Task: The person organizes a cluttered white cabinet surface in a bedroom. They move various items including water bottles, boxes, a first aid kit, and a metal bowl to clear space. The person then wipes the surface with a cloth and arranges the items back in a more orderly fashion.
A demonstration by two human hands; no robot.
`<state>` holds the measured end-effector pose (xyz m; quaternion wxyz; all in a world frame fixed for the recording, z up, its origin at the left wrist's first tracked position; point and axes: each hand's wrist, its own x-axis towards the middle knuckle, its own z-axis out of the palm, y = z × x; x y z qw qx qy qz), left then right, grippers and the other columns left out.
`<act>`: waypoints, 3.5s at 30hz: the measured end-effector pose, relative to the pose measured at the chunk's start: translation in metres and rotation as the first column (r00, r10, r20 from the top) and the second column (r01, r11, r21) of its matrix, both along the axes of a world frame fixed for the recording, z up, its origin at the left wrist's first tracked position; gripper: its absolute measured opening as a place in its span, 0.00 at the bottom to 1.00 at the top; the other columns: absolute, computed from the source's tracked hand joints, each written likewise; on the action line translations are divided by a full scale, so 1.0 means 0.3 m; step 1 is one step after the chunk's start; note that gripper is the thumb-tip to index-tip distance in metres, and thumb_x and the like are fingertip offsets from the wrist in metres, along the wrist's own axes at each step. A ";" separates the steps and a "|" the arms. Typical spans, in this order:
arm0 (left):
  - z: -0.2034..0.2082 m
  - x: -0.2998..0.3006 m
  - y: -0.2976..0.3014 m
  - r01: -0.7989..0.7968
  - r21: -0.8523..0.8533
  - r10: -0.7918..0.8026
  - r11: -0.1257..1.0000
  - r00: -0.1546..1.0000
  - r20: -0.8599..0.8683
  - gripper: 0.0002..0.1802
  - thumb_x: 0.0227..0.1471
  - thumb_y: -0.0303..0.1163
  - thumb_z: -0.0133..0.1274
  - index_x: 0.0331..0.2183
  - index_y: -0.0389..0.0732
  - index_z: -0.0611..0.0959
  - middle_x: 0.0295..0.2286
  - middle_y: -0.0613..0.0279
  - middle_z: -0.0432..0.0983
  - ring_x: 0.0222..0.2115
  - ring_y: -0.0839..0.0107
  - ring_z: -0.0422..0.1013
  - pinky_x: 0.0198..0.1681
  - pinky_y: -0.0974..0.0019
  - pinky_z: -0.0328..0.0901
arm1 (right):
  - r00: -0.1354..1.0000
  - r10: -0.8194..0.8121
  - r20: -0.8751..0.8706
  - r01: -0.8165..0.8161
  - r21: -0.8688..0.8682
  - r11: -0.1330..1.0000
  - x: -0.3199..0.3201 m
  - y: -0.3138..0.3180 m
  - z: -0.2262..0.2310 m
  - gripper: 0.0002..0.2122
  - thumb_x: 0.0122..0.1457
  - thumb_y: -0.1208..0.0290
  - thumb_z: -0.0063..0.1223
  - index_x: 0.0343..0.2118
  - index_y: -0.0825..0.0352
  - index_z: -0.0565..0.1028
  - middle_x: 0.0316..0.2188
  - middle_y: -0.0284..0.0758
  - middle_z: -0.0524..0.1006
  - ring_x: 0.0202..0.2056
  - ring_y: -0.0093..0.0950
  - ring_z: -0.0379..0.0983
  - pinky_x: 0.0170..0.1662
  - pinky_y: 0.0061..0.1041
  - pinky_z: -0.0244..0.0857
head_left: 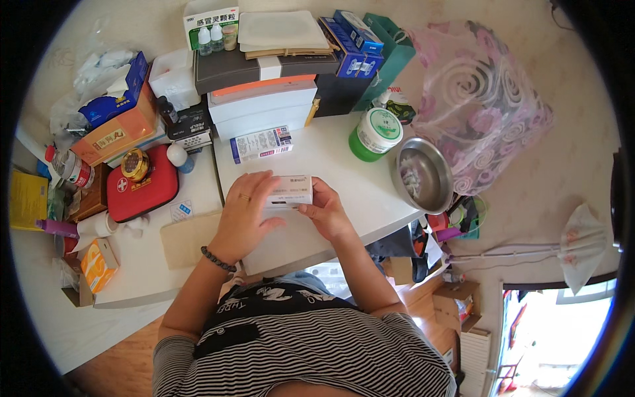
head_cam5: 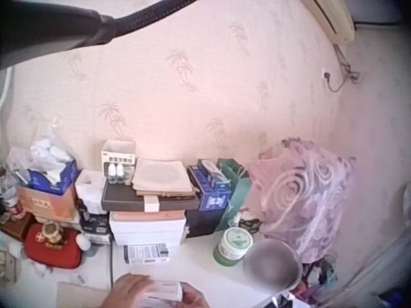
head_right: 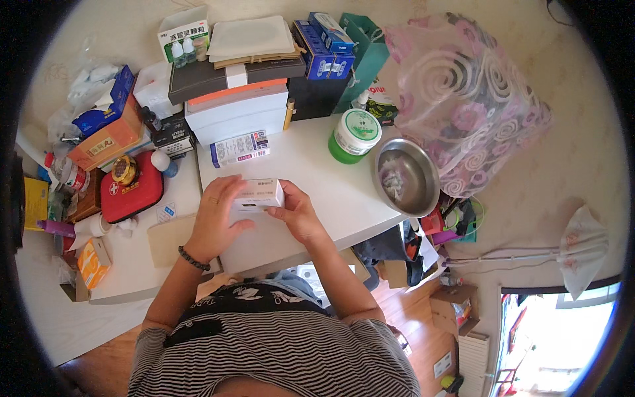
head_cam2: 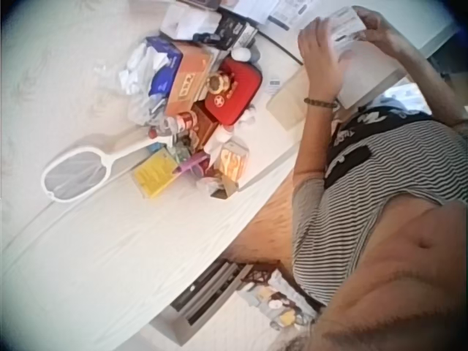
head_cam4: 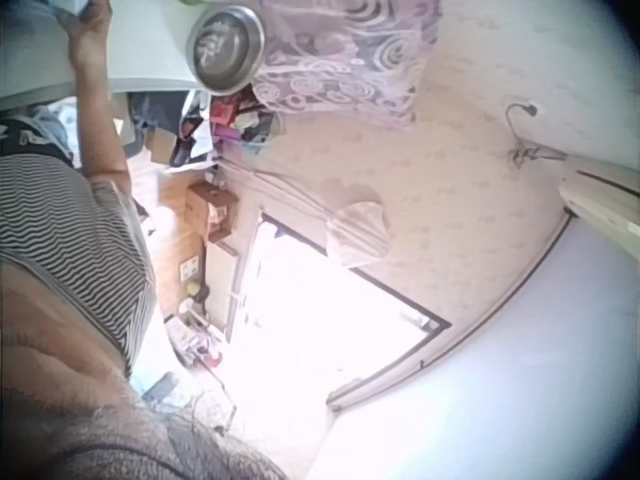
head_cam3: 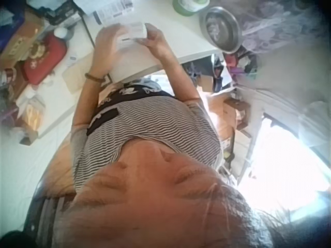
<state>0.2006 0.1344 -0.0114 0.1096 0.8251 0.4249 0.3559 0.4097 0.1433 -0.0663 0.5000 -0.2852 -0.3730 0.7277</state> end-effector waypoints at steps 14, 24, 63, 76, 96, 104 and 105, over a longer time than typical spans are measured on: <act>-0.006 -0.013 0.011 -0.009 -0.167 0.033 0.986 0.990 0.139 0.25 0.34 0.20 0.64 0.39 0.41 0.76 0.41 0.58 0.69 0.45 0.56 0.65 0.48 0.59 0.64 | 0.976 -0.014 0.218 -0.014 0.125 0.992 -0.009 0.015 -0.012 0.26 0.42 0.95 0.52 0.47 0.65 0.70 0.53 0.38 0.69 0.56 0.31 0.65 0.57 0.29 0.63; 0.005 -0.015 0.025 0.104 -0.342 -0.022 0.934 0.972 0.235 0.25 0.30 0.18 0.64 0.33 0.39 0.71 0.37 0.59 0.67 0.43 0.57 0.64 0.48 0.60 0.62 | 0.967 -0.009 0.254 -0.044 0.201 0.979 -0.016 0.019 -0.049 0.25 0.41 0.93 0.59 0.43 0.66 0.70 0.50 0.37 0.70 0.54 0.30 0.66 0.58 0.29 0.62; 0.005 0.037 -0.053 -0.045 -0.076 0.019 0.996 0.951 -0.308 0.20 0.39 0.25 0.54 0.40 0.36 0.77 0.39 0.56 0.72 0.41 0.56 0.65 0.44 0.57 0.62 | 0.936 -0.139 0.324 0.014 0.360 0.933 -0.070 0.022 -0.042 0.24 0.42 0.95 0.55 0.43 0.67 0.70 0.47 0.38 0.70 0.52 0.32 0.68 0.57 0.28 0.61; 0.014 -0.036 -0.096 -0.070 -0.162 0.027 0.984 0.966 -0.257 0.24 0.46 0.29 0.57 0.48 0.40 0.76 0.45 0.57 0.72 0.47 0.60 0.65 0.50 0.59 0.61 | 0.900 -0.207 0.383 0.013 0.450 0.893 0.014 0.056 -0.003 0.21 0.43 0.93 0.58 0.41 0.67 0.71 0.46 0.38 0.69 0.54 0.37 0.68 0.57 0.31 0.63; -0.065 -0.146 -0.012 -0.058 0.063 0.061 0.996 0.997 -0.051 0.03 0.51 0.26 0.52 0.32 0.40 0.77 0.25 0.60 0.70 0.27 0.59 0.72 0.29 0.62 0.67 | 0.698 -0.211 0.684 -0.244 0.505 0.828 -0.020 0.057 0.244 0.22 0.40 0.95 0.53 0.41 0.69 0.75 0.44 0.36 0.71 0.51 0.33 0.70 0.51 0.28 0.65; -0.037 -0.133 -0.006 0.066 -0.357 0.235 0.932 0.641 0.731 0.05 0.61 0.30 0.45 0.35 0.38 0.72 0.28 0.66 0.72 0.26 0.77 0.66 0.31 0.72 0.62 | 0.747 -0.129 0.653 -0.122 0.325 0.938 -0.009 0.051 0.131 0.25 0.40 0.95 0.54 0.45 0.69 0.73 0.42 0.32 0.72 0.47 0.26 0.71 0.51 0.24 0.66; -0.044 -0.142 0.002 0.149 -0.437 0.296 0.887 0.543 0.786 0.06 0.62 0.31 0.45 0.35 0.38 0.71 0.28 0.67 0.72 0.25 0.80 0.64 0.31 0.74 0.62 | 0.758 -0.119 0.642 -0.107 0.302 0.947 -0.007 0.049 0.124 0.26 0.40 0.95 0.54 0.45 0.68 0.73 0.42 0.32 0.72 0.46 0.25 0.71 0.51 0.24 0.66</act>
